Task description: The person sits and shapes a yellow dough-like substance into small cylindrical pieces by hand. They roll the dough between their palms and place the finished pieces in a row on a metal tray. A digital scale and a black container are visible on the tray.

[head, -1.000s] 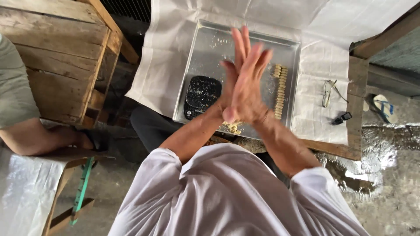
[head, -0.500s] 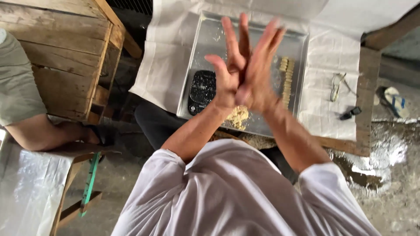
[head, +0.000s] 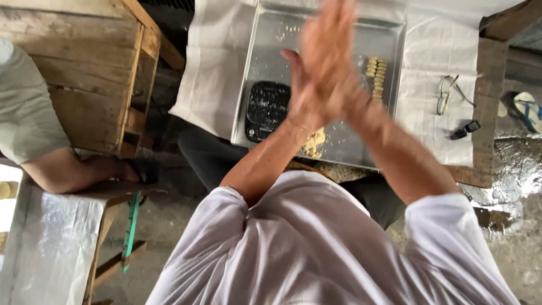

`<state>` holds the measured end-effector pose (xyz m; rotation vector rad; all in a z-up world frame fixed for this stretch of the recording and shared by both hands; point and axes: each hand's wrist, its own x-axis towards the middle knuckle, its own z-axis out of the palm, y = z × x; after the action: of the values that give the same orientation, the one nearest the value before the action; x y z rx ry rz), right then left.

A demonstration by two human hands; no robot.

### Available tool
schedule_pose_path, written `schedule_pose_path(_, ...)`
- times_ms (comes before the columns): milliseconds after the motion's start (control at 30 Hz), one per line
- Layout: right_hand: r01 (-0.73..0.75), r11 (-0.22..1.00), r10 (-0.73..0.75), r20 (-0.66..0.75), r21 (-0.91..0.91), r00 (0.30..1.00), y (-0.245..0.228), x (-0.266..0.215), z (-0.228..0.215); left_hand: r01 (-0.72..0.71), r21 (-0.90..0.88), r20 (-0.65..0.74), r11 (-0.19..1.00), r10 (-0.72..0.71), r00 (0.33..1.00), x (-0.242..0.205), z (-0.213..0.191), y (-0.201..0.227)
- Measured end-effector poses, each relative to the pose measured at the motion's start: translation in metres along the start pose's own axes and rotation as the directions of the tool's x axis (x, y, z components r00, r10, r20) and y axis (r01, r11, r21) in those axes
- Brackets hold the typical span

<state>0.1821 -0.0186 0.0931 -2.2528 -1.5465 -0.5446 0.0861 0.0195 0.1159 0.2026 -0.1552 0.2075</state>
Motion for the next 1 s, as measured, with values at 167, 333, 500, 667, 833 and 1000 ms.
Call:
schedule_pose_path(167, 0.092, 0.982, -0.068, -0.149, 0.164, 0.986, -0.005, -0.001, -0.002, 0.078, -0.005, 0.115, 0.997, -0.077, 0.99, -0.005, -0.032, 0.008)
schedule_pose_path(333, 0.222, 0.955, -0.198, -0.138, 0.195, 0.971, -0.034, -0.004, -0.013, 0.071, -0.044, -0.132, 0.996, -0.077, 0.988, -0.006, -0.004, 0.021)
schedule_pose_path(500, 0.061, 0.937, -0.042, -0.063, 0.345, 0.997, 0.003, -0.014, -0.011, -0.854, 0.209, 0.532, 0.476, 0.678, 0.508, 0.014, -0.043, -0.007)
schedule_pose_path(667, -0.086, 0.586, 0.11, 0.025, 0.806, 0.994, 0.01, -0.011, -0.031, 0.093, -0.344, -0.026, 0.934, -0.109, 0.994, 0.0, -0.076, 0.003)
schedule_pose_path(833, 0.147, 0.896, -0.126, -0.076, 0.42, 0.989, -0.071, -0.032, -0.002, 0.107, 0.044, -0.085, 0.993, -0.103, 0.991, -0.008, -0.061, -0.008)
schedule_pose_path(1000, 0.196, 0.917, -0.116, -0.237, 0.348, 0.965, -0.038, -0.025, 0.034, 0.134, -0.193, -0.331, 0.972, -0.193, 0.924, -0.017, -0.07, -0.009)
